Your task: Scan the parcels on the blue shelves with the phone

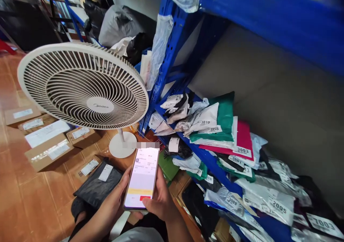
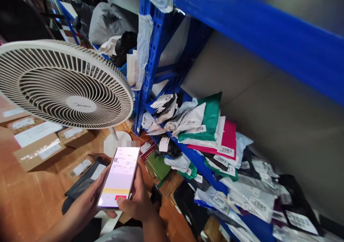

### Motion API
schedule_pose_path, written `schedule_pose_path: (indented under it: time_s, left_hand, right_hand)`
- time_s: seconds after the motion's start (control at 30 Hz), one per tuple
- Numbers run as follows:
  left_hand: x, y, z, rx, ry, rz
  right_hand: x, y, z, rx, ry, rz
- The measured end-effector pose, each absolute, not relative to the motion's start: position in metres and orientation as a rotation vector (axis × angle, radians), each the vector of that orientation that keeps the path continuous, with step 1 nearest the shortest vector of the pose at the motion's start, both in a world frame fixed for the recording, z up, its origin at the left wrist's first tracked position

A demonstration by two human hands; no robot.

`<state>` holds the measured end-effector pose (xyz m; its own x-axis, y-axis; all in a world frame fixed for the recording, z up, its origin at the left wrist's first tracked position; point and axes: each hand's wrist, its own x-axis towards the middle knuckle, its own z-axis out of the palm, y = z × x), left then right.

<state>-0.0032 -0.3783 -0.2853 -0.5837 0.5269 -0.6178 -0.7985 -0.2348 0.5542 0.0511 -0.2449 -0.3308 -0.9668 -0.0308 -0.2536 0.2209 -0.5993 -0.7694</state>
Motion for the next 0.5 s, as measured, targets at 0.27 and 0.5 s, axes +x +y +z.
schedule_pose_path:
  time_s: [0.27,0.5]
  left_hand:
    - [0.003,-0.367,-0.283,-0.355,1.119,1.867]
    - [0.009,-0.352,-0.3,-0.225,1.402,1.692]
  right_hand:
    - [0.061,-0.237,-0.329,0.405,1.257,-2.798]
    - [0.065,-0.233,-0.337,0.614,0.992,-3.033]
